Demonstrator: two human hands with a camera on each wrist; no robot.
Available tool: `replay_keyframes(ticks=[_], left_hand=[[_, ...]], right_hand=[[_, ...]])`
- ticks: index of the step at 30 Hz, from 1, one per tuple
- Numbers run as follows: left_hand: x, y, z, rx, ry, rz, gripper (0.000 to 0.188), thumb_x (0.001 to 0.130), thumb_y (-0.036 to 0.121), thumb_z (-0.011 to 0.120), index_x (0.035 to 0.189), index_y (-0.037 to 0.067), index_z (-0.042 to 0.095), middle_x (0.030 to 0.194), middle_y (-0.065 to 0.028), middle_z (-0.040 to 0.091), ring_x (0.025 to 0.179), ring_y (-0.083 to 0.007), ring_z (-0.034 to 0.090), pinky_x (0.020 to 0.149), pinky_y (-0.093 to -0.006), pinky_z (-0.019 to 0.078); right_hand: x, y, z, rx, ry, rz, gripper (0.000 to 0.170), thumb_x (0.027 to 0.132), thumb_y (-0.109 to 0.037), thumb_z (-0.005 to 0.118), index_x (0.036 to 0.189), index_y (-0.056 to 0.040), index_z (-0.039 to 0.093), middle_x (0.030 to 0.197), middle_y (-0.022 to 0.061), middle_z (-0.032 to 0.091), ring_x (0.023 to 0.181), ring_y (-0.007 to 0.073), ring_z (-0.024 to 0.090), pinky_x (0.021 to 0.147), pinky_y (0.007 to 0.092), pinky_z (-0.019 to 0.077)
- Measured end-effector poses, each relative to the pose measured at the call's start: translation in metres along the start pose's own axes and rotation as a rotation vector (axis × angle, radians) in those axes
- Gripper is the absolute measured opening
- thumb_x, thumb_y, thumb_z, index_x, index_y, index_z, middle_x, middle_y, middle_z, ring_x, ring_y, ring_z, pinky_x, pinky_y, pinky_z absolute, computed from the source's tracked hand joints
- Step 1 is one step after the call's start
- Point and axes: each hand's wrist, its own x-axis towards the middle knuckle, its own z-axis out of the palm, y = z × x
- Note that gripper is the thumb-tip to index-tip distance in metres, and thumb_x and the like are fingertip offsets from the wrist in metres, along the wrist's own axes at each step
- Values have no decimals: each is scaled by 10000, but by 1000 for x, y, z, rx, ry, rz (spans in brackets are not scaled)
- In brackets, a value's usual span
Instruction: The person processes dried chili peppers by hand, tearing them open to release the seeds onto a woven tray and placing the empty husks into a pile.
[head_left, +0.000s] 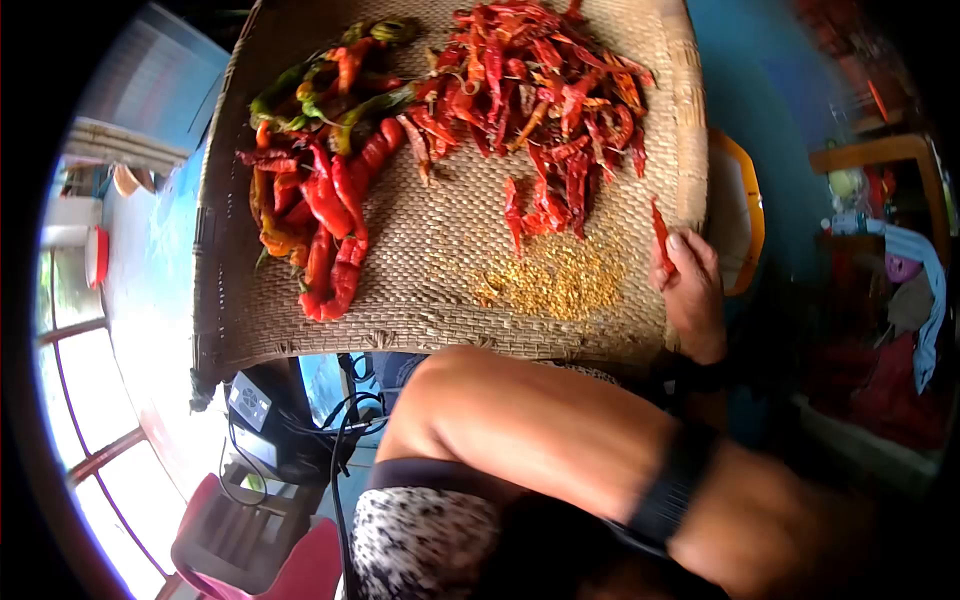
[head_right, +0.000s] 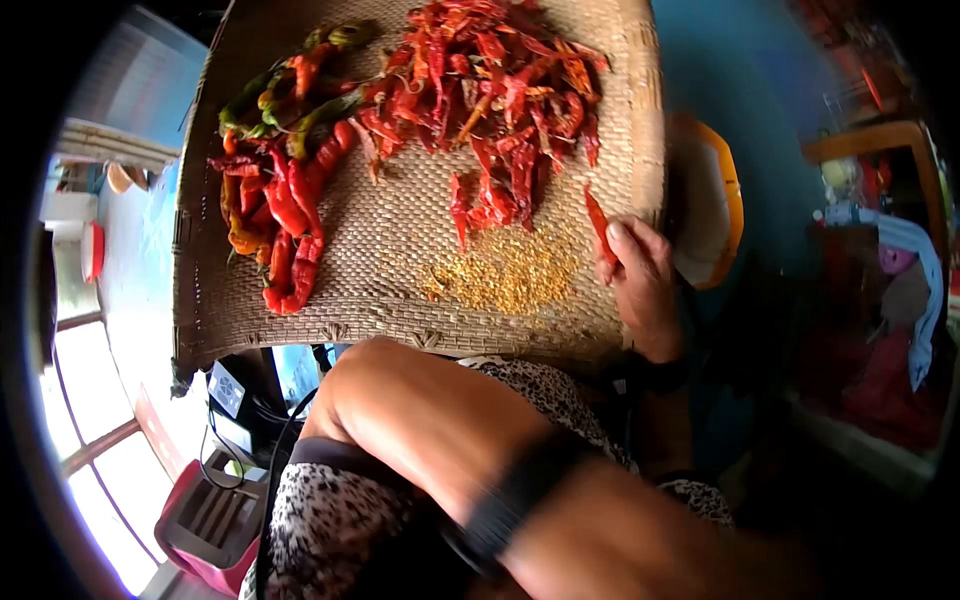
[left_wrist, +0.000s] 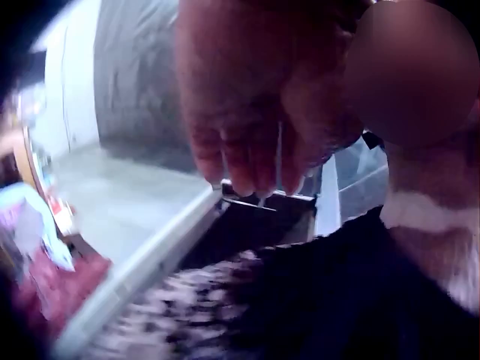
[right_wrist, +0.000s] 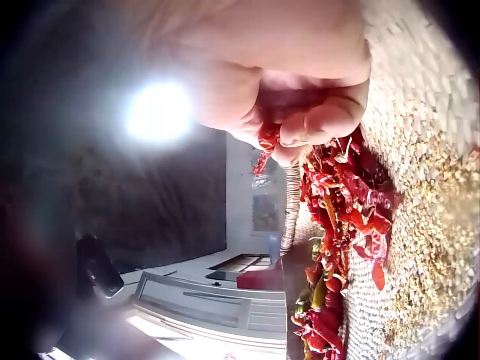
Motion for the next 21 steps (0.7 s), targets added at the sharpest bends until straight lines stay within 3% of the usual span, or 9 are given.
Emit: replay_keyframes(ticks=[1,15,17,18,19,21], left_hand=[[12,5,3,-33,-167,-91,241,937,215,440,818,65,585,678,-86,550,661,-240,580,592,-379,505],[30,7,17,-39,-204,-74,272,934,211,449,833,22,617,735,-106,601,682,-245,594,624,-375,501],[31,8,17,-32,-211,-79,277,933,210,450,836,16,622,744,-109,608,685,-246,596,628,-374,501],[31,9,19,-24,-217,-82,279,933,210,451,837,13,624,748,-110,612,687,-246,597,630,-374,500],[31,10,20,-26,-223,-86,282,933,210,452,838,10,626,752,-112,615,688,-247,598,633,-373,500],[33,13,19,-12,-230,-89,287,932,209,453,840,4,631,760,-115,622,691,-247,600,637,-373,500]], right_hand=[[0,4,-2,-5,-21,3,228,965,-221,516,857,-24,558,703,27,541,579,73,458,535,222,378],[6,2,-10,240,-86,-126,207,977,-226,511,912,-39,570,732,33,541,600,103,450,565,254,391],[13,-4,-21,791,50,-77,190,1001,-231,462,967,-60,540,737,29,485,632,106,435,545,246,389],[18,-7,-35,849,-76,-121,189,1012,-224,432,992,-59,523,778,28,478,669,110,444,564,245,399],[27,-5,-54,914,-127,-162,257,993,-245,474,1081,-7,517,805,43,498,677,125,454,582,250,406],[33,-19,-62,1329,59,-100,449,965,-290,528,1232,67,479,840,68,576,726,144,494,619,254,426]])
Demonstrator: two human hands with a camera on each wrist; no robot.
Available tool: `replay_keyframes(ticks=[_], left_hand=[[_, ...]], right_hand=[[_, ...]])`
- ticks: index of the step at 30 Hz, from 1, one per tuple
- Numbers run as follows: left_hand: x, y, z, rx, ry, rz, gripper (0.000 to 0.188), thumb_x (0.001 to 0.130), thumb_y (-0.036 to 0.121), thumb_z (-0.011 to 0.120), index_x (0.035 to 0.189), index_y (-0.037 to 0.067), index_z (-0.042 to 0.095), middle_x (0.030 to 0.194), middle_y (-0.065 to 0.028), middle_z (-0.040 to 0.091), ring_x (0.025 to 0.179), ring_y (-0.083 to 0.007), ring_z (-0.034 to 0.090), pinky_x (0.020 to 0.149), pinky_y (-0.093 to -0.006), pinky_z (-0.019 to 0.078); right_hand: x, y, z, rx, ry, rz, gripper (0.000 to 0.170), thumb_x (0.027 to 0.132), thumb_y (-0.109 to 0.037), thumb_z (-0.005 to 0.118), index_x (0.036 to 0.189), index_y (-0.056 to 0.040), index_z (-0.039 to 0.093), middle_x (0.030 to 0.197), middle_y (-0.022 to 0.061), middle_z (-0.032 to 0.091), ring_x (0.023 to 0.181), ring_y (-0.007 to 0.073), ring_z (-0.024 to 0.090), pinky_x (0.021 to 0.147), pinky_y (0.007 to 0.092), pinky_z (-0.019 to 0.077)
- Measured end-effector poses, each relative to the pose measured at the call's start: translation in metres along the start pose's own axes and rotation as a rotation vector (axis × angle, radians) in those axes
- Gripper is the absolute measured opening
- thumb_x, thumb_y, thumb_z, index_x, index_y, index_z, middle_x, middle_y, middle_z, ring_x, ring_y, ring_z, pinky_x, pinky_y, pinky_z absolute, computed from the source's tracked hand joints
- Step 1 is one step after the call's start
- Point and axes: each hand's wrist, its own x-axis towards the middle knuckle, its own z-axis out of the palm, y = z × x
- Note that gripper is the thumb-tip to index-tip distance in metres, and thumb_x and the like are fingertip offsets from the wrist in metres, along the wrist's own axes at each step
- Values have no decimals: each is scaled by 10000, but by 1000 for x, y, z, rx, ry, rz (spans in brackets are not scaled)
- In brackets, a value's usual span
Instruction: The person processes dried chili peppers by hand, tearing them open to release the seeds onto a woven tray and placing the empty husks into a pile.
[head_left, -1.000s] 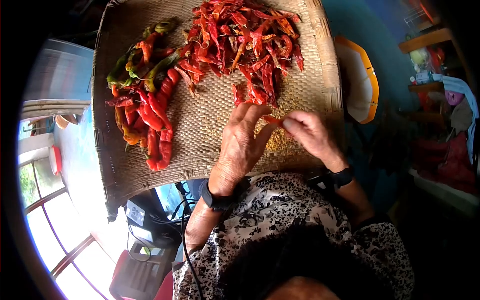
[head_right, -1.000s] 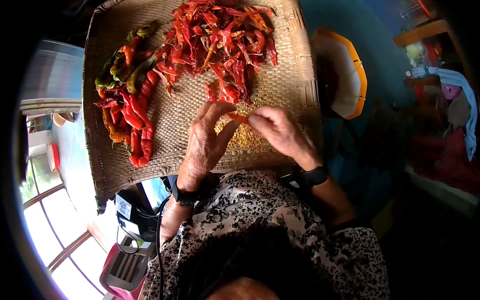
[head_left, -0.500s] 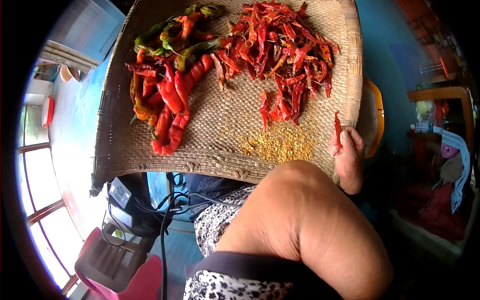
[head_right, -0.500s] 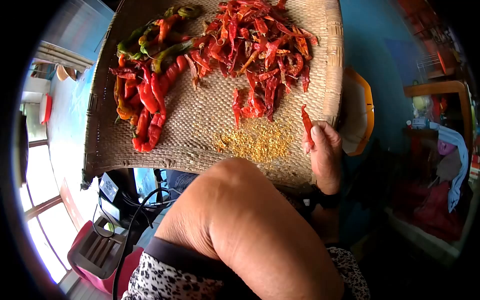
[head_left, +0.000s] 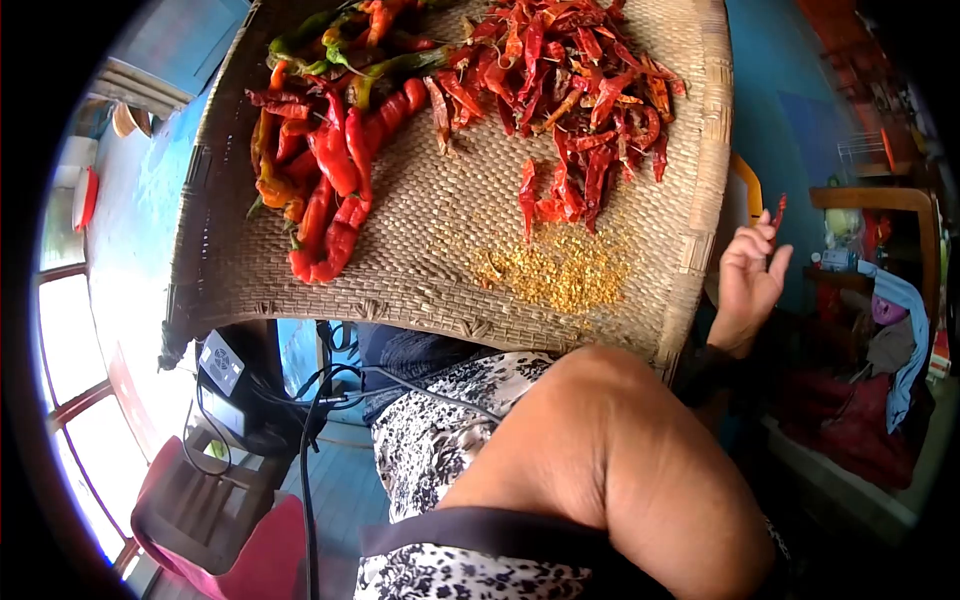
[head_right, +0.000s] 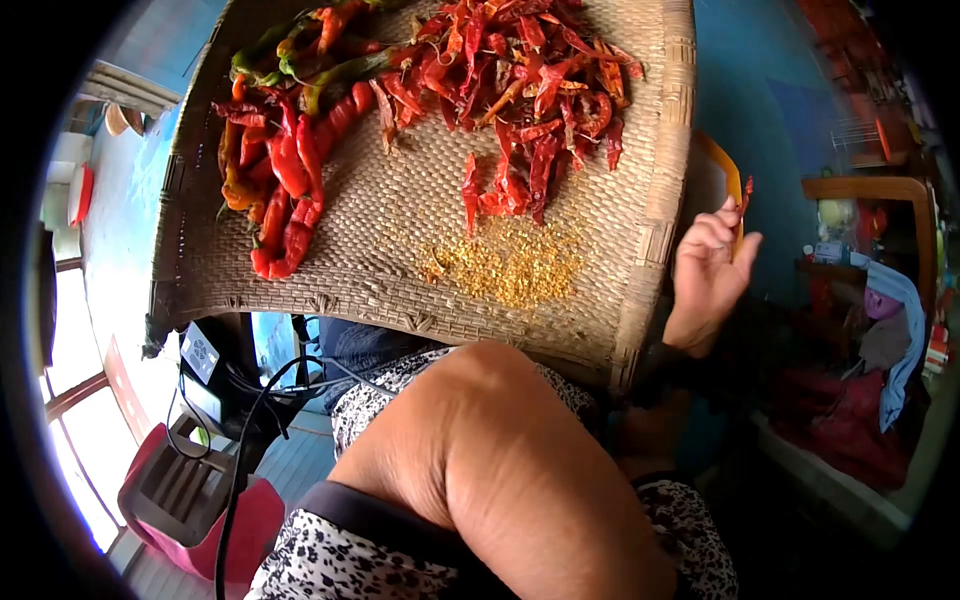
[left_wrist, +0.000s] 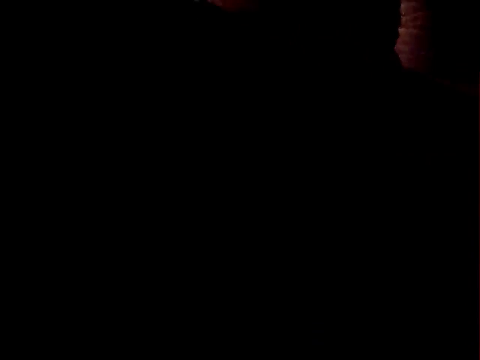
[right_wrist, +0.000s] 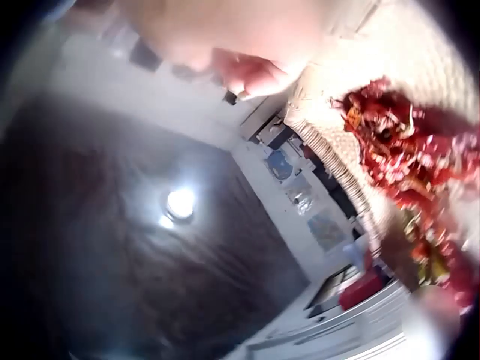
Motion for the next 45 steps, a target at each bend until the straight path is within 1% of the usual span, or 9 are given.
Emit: replay_keyframes(ticks=[4,14,17,18,20,27,34,41,45], left_hand=[[5,3,-1,20,-16,-13,297,931,208,456,844,-8,640,776,-120,637,697,-249,604,646,-371,498],[-55,17,-86,570,-68,-538,250,956,221,458,958,36,626,711,-104,593,559,-237,584,555,-305,515],[-157,11,-112,1289,523,-528,217,970,186,483,950,31,633,732,-100,621,569,-221,598,522,-305,530],[-187,21,-119,1306,649,-916,188,956,171,524,940,20,635,753,-116,628,600,-226,618,544,-325,540],[-230,46,-134,1384,731,-1227,153,911,148,581,947,6,629,803,-133,635,657,-234,647,579,-328,547],[-261,50,-136,1704,648,-1254,284,789,178,695,980,40,537,876,-154,575,755,-359,613,628,-441,507],[-268,48,-142,1699,612,-1326,238,774,88,648,985,53,544,869,-163,585,740,-369,610,617,-455,507],[-246,59,-128,1316,796,-1152,123,821,18,649,913,19,566,769,-135,649,662,-251,650,596,-346,515],[-236,58,-118,1054,826,-1121,119,844,15,635,944,16,571,785,-132,666,665,-229,661,585,-331,511]], right_hand=[[10,6,-1,-22,-109,164,515,949,-279,554,1279,101,445,832,73,582,713,143,498,593,246,428],[4,132,-9,-2222,-730,-257,236,853,-160,684,1033,-21,623,817,95,613,688,197,593,589,345,501],[-1,143,-14,-2579,-687,-451,310,868,-204,666,1105,-14,601,893,149,618,790,301,619,677,443,504],[10,125,-45,-1986,-1222,-847,276,854,-165,663,1091,-43,592,874,161,611,811,336,628,646,434,498],[5,140,-22,-2471,-760,-373,192,853,-158,635,986,-29,585,875,155,607,770,337,627,635,440,493],[-4,111,-12,-1889,-453,10,143,874,-156,663,949,-34,663,718,-10,595,537,64,491,466,240,381],[4,59,6,-561,44,-75,328,955,-287,566,1154,-26,577,706,-15,540,586,70,481,524,225,383],[-20,117,-3,-1712,-353,143,378,877,-175,671,1202,-8,573,840,30,635,742,90,598,651,236,512],[-21,125,-11,-1487,-359,311,326,872,-170,684,1114,26,586,843,61,642,762,134,613,664,254,503]])
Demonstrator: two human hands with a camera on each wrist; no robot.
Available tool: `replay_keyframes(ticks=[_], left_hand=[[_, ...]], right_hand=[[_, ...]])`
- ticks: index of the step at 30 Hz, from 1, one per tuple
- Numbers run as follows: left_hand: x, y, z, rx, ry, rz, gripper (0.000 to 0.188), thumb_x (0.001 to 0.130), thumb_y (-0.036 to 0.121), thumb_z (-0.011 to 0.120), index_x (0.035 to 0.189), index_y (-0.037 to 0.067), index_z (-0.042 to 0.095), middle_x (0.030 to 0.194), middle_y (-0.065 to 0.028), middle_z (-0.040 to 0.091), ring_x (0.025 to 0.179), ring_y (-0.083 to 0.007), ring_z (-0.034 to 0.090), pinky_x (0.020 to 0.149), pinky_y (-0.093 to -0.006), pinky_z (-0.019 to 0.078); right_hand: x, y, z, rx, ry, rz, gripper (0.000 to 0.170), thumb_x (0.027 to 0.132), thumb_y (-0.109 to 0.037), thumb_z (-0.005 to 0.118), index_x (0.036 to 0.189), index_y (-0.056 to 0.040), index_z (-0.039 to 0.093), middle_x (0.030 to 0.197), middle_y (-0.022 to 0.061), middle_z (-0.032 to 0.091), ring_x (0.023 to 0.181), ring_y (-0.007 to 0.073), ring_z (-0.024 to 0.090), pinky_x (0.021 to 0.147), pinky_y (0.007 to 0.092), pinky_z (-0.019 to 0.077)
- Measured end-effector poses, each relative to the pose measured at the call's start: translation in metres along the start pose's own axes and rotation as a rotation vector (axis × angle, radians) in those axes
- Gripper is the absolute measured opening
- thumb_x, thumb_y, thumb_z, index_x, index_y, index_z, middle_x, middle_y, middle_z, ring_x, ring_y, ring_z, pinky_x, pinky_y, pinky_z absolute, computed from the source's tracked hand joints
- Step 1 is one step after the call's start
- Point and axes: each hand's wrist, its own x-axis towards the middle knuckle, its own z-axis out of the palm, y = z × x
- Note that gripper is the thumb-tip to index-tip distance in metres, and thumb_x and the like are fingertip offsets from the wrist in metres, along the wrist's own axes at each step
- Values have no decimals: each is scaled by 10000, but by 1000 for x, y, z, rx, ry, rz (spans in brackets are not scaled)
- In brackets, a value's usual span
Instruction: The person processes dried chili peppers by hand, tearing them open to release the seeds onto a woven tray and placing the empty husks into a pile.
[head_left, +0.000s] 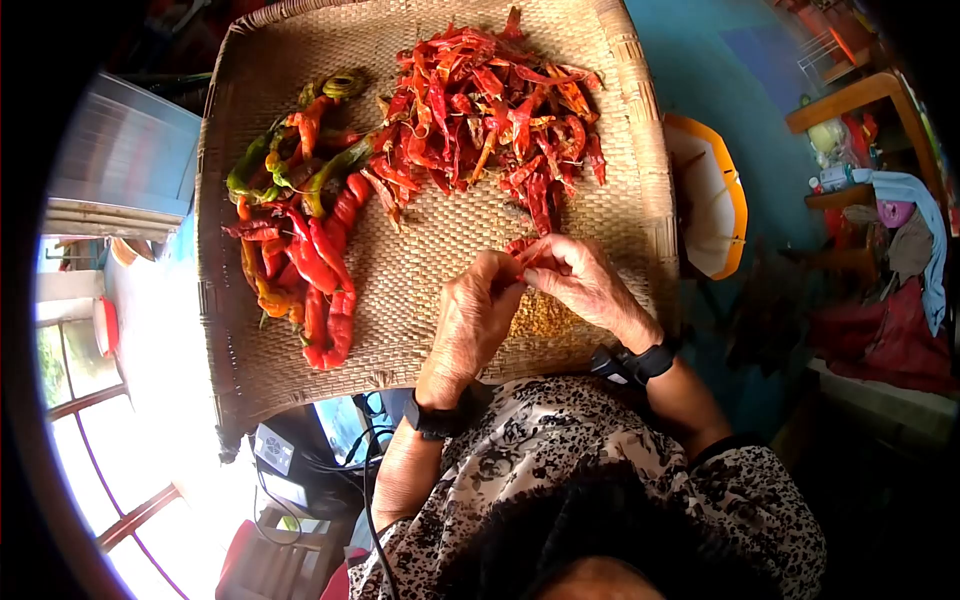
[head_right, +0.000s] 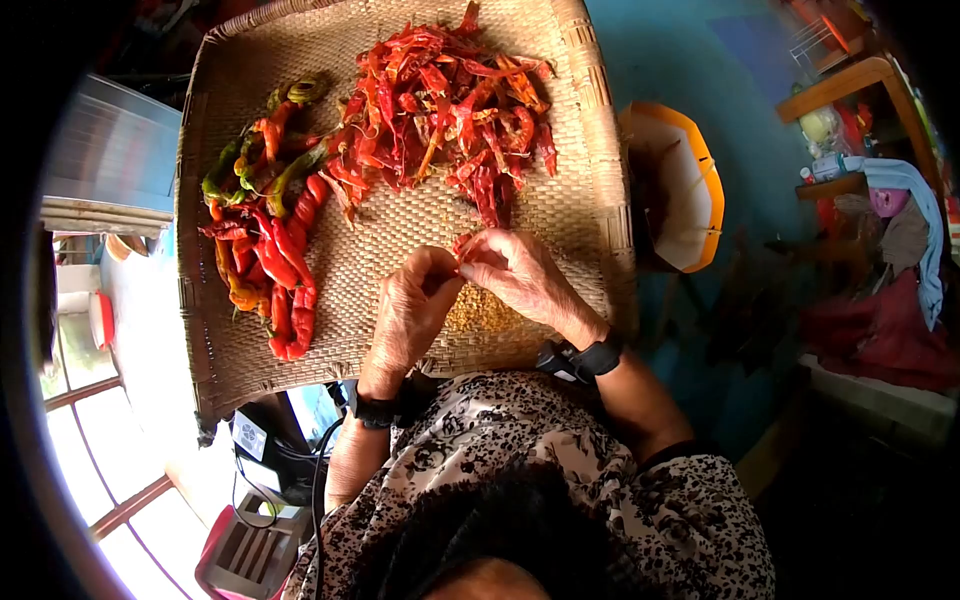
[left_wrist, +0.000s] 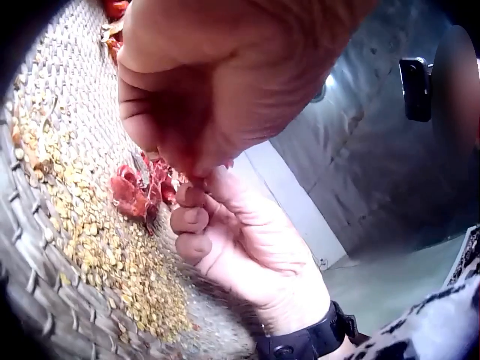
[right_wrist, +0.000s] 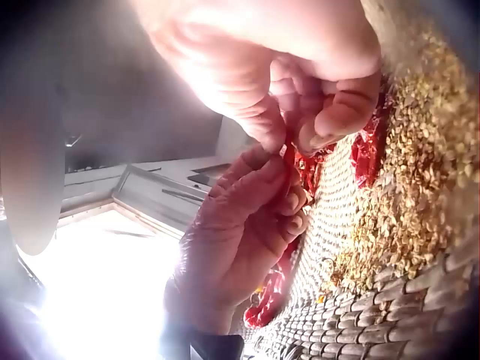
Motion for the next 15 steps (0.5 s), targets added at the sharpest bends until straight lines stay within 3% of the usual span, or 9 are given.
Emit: replay_keyframes(ticks=[2,3,5,7,9,10,11,13,15], left_hand=[[-1,1,0,3,-33,9,109,855,32,629,947,15,573,796,-139,671,678,-241,668,586,-333,513],[1,4,-1,66,-72,-10,106,864,64,624,948,17,578,800,-143,664,682,-260,664,587,-347,515],[3,3,1,129,-112,-30,114,874,96,620,949,18,583,804,-148,657,686,-280,660,589,-362,517],[11,-5,5,368,-36,112,147,886,148,608,967,29,585,811,-145,627,678,-313,637,594,-398,517],[19,-5,11,468,-38,119,142,869,131,605,965,33,569,848,-141,578,715,-322,614,595,-422,511],[22,-9,14,573,-20,166,132,859,117,600,952,33,558,868,-143,563,747,-322,605,606,-417,512],[25,-13,18,678,-1,211,124,849,104,594,939,34,547,889,-144,548,779,-321,597,616,-412,513],[26,-18,22,690,-38,148,109,833,89,589,903,31,530,912,-148,527,813,-319,577,638,-411,509],[28,-21,23,727,20,210,203,831,154,646,997,66,569,903,-123,562,802,-324,610,654,-419,502]], right_hand=[[-3,1,-8,-186,-82,-28,214,881,-166,671,1015,-6,621,834,52,644,756,133,613,645,262,507],[-8,-2,-11,-140,-43,-38,119,897,-168,648,929,-55,637,817,37,641,733,109,602,620,266,505],[-12,-13,-31,49,55,65,115,906,-193,636,915,-78,636,772,23,616,670,82,567,564,259,486],[-17,-23,-60,350,144,-8,165,920,-221,620,936,-58,630,749,4,578,638,65,525,556,236,456],[-14,-16,-79,897,456,-140,234,938,-264,596,987,-37,620,753,-6,553,637,69,503,571,226,434],[-13,-20,-92,1055,315,-210,281,946,-283,584,1066,-30,612,772,-6,550,654,73,502,603,226,428],[-15,-19,-96,1111,352,-185,336,942,-291,585,1153,-30,589,756,-7,550,651,79,503,604,221,429],[-18,-15,-84,894,484,-141,352,945,-272,583,1190,-21,577,742,-14,551,646,71,503,591,220,432],[-21,-15,-56,480,395,-137,299,922,-224,604,1165,-50,616,734,-18,561,596,59,507,523,206,432]])
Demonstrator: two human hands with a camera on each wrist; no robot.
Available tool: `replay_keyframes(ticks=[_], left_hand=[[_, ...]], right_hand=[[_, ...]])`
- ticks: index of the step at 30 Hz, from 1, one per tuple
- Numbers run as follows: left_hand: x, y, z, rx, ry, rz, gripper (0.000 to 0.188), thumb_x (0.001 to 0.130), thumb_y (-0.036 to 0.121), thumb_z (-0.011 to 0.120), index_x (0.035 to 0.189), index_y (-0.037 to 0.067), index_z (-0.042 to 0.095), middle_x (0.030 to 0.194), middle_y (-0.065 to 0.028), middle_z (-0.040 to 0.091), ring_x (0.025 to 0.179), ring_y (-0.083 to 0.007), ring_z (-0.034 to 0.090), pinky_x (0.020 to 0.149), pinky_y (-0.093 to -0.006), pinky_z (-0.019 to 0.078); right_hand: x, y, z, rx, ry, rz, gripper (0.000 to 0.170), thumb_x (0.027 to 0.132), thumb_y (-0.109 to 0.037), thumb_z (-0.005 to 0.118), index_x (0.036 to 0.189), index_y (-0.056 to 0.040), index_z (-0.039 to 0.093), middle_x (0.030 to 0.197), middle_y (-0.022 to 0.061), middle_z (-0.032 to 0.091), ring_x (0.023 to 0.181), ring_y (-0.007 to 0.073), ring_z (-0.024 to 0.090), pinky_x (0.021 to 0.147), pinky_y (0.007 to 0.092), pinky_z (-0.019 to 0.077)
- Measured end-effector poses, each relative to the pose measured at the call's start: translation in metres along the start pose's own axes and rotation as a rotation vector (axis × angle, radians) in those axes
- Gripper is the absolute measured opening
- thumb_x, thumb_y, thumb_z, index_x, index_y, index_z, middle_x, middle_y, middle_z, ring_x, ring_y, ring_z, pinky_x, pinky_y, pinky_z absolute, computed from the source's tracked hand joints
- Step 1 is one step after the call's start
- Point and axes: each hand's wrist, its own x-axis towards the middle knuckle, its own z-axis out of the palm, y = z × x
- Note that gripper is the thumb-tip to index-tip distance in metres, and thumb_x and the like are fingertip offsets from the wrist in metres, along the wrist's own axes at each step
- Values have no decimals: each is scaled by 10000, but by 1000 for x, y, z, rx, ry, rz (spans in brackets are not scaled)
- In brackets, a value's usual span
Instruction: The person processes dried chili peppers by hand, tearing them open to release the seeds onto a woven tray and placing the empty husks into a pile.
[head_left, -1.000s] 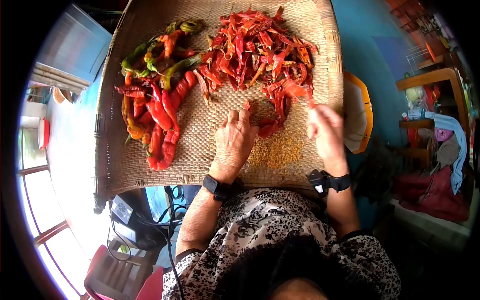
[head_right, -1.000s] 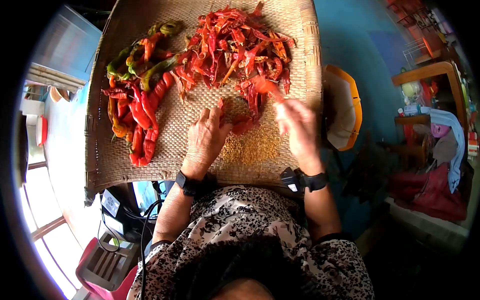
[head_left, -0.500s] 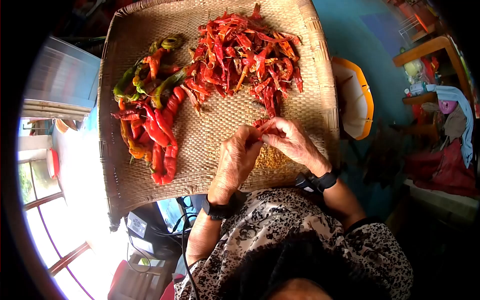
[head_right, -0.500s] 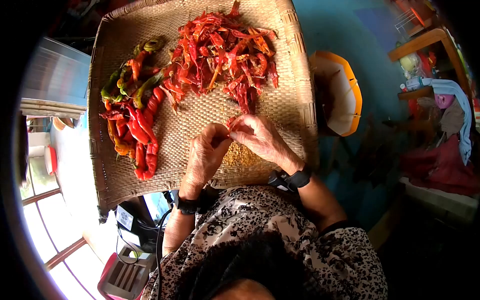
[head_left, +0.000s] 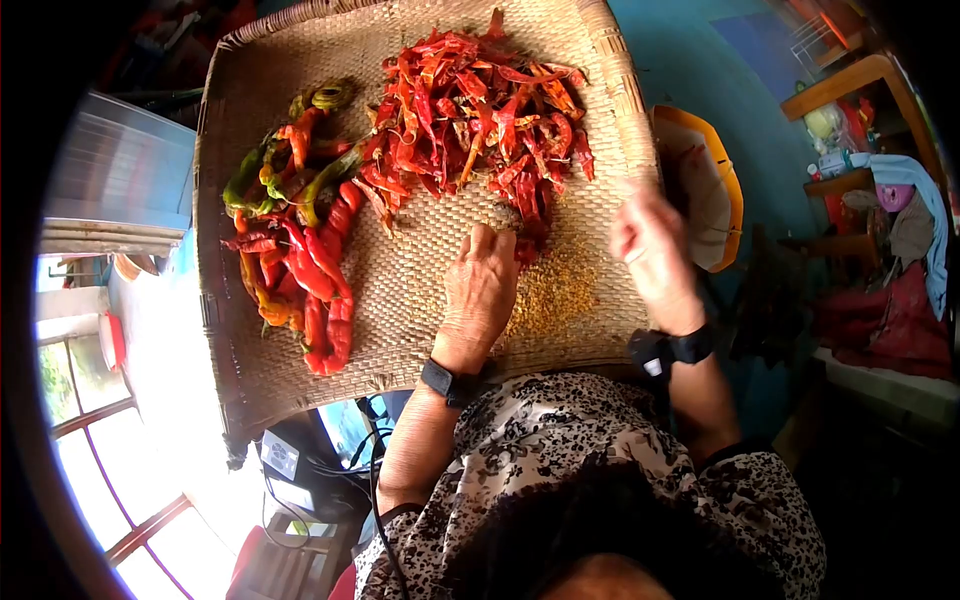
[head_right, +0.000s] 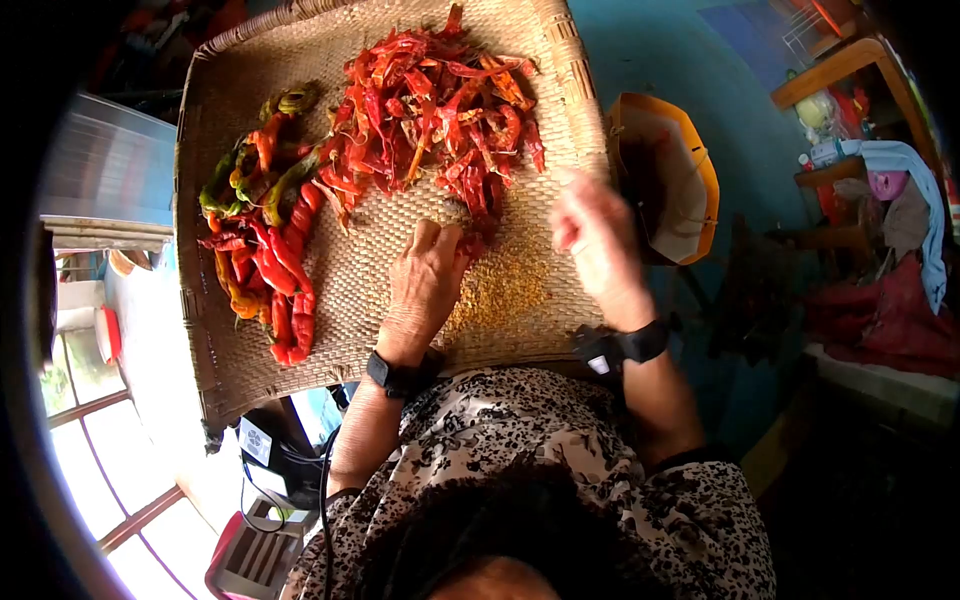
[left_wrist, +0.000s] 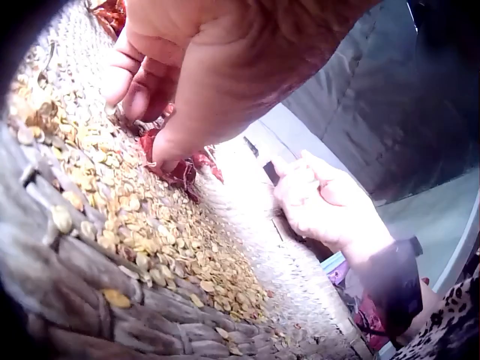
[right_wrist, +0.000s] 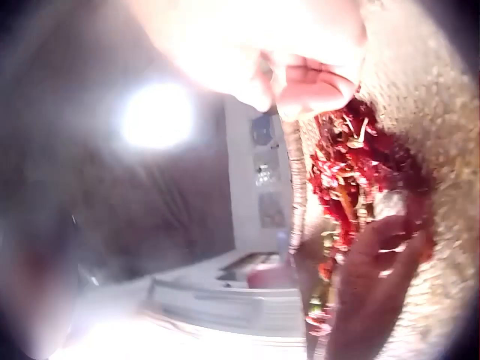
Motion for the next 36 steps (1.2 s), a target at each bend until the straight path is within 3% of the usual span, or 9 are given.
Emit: replay_keyframes(ticks=[2,4,8,12,16,20,22,28,36], left_hand=[[0,-1,-1,-40,-4,3,180,832,150,644,972,67,569,884,-121,572,786,-324,615,644,-417,503],[-2,-2,-5,-76,-4,7,157,834,146,642,948,67,568,865,-118,583,769,-324,620,635,-414,505],[-8,-1,-15,-259,-77,-17,126,834,139,646,919,67,587,813,-115,614,715,-320,632,610,-403,506],[-8,5,-24,-323,-119,-2,126,838,132,649,938,66,610,828,-119,644,709,-309,648,611,-382,515],[-5,2,-22,-343,-101,-41,139,868,147,631,960,44,618,880,-124,667,717,-273,667,629,-363,526],[15,2,-18,-244,-16,1,149,882,173,620,935,34,613,798,-132,644,660,-286,641,582,-378,505],[28,5,-8,-154,33,-17,173,878,196,628,871,26,595,762,-140,629,627,-294,621,544,-390,481],[47,0,21,-24,-103,-241,263,821,313,672,839,67,582,715,-153,643,643,-345,645,587,-456,507],[38,-1,9,-294,72,-228,119,817,161,649,823,48,610,720,-142,653,686,-349,644,616,-426,504]], right_hand=[[-7,20,15,-451,-157,-16,284,878,-111,645,1149,-32,612,770,15,607,635,76,559,552,211,486],[-11,47,30,-943,-262,-374,330,822,-63,671,1143,-32,599,889,63,617,777,180,614,641,302,531],[-21,54,43,-1285,-321,-473,236,778,-56,686,995,-43,597,876,117,597,794,242,626,649,376,512],[-17,46,30,-1099,-415,-237,120,808,-84,688,847,-31,588,723,113,609,622,234,613,574,361,494],[0,13,2,-692,-320,-77,174,903,-226,625,939,-58,654,729,15,597,579,79,495,506,231,417],[21,-19,-20,505,126,-23,268,944,-285,575,1049,-48,642,783,3,597,602,80,478,531,230,416],[18,-18,-26,557,161,-10,276,951,-255,569,1117,-42,625,789,13,602,616,83,494,540,227,429],[-8,11,-2,-191,-202,92,223,936,-195,601,1110,-60,629,785,0,610,624,57,533,527,198,459],[-4,56,26,-1006,-96,-178,242,837,-178,705,1000,-25,615,769,90,623,649,175,602,571,307,490]])
